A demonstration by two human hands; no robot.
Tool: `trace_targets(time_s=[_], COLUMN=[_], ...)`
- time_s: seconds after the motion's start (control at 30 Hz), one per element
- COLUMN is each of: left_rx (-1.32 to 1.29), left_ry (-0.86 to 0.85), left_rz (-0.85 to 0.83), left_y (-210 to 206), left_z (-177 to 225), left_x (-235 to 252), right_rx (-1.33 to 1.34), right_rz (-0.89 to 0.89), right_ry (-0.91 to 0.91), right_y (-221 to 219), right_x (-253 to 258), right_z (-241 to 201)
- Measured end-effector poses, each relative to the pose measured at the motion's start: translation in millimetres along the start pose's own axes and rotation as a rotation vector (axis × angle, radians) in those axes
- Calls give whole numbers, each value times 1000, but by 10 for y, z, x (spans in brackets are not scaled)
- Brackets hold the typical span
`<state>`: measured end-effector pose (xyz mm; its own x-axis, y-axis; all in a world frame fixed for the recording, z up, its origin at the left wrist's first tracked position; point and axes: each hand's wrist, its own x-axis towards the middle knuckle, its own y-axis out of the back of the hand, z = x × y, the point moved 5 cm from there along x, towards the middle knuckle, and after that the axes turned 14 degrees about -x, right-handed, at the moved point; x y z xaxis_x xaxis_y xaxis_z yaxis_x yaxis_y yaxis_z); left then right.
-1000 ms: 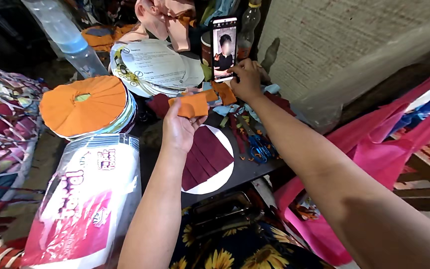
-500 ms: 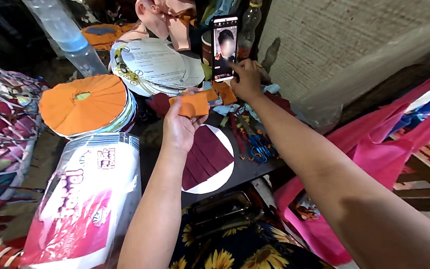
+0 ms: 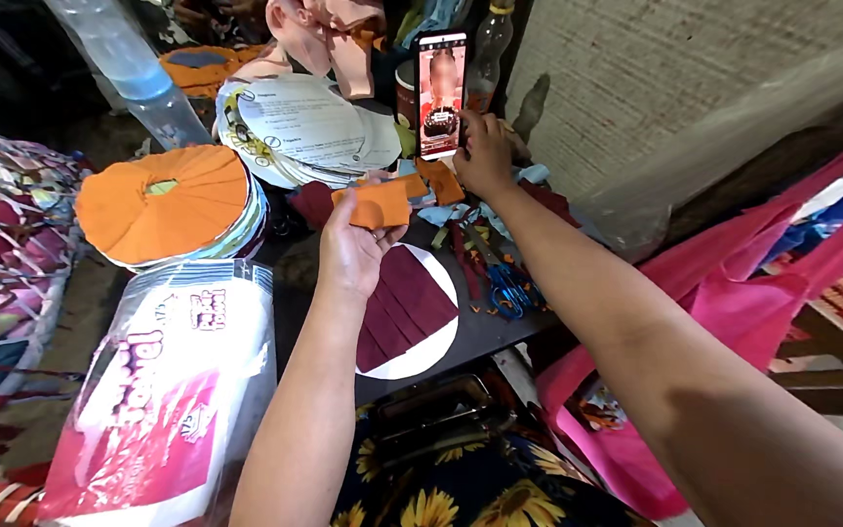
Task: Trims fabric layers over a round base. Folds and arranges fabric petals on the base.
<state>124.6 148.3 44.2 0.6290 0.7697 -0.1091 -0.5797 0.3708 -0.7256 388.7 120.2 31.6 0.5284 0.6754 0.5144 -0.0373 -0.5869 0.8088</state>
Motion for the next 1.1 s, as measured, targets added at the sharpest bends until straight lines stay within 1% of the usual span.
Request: trace_targets(time_s=[0.53, 0.7, 0.83, 1.1], left_rx=[1, 7, 8, 6], left_ry=[6, 13, 9, 7], left_rz=[-15, -12, -9, 2], left_y=[9, 10, 2, -5], left_z=[-20, -19, -12, -5], left_x=[9, 11, 5, -5], right_rx=[-7, -10, -12, -32], right_rz=[-14, -57, -18, -1], right_ry=[52, 34, -5, -3], right_y=[-34, -8, -10, -18], right_x=[-14, -6, 7, 17], right_z=[14, -23, -9, 24])
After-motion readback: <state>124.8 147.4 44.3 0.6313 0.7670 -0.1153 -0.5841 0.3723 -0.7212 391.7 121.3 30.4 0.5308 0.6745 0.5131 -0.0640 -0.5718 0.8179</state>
